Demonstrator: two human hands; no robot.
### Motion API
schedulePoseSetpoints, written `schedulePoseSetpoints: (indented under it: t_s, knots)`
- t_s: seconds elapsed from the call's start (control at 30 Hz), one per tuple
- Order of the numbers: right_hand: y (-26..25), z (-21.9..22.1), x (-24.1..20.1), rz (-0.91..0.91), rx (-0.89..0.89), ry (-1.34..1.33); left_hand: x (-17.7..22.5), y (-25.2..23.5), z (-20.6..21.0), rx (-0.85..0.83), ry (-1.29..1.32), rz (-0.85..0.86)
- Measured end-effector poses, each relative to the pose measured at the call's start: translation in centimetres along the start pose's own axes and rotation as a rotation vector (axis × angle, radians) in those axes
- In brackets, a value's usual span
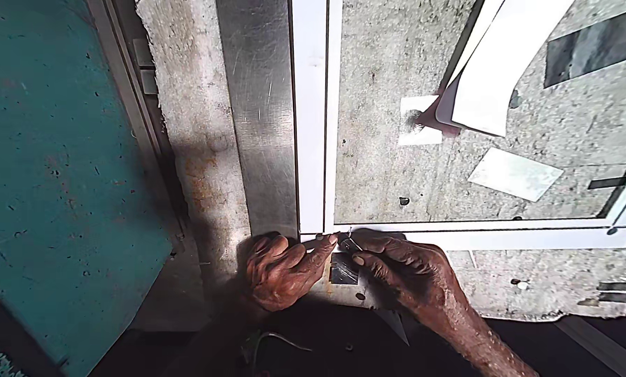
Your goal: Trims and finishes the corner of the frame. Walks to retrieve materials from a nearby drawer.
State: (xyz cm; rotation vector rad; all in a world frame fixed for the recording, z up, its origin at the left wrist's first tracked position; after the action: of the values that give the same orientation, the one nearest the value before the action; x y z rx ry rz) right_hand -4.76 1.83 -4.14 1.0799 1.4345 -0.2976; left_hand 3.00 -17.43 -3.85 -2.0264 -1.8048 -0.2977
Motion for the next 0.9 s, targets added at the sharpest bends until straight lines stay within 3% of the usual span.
schedulePoseSetpoints:
  t_s: [0.37, 0.9]
  knots:
    - [0.43, 0.59, -0.16, 0.057, 0.077, 0.012, -0.07, 0.15, -0.16, 0.062, 0.02, -0.007]
    - [0.06, 0.33, 0.2, 0.008, 0.01, -0.066, -0.01, -0.04, 0.08, 0.001, 0.0, -0.001]
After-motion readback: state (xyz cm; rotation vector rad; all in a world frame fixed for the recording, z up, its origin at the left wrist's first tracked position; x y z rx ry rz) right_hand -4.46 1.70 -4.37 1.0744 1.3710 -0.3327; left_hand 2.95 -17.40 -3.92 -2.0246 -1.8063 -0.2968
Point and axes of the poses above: each hand's wrist, its own y-axis away from the middle knuckle, its own z-axis out of the palm, x = y × z, the point moved 7 cm from there along -y, towards the middle knuckle, and after that the axes turned 2 degrees about -y, right-handed, at the moved point
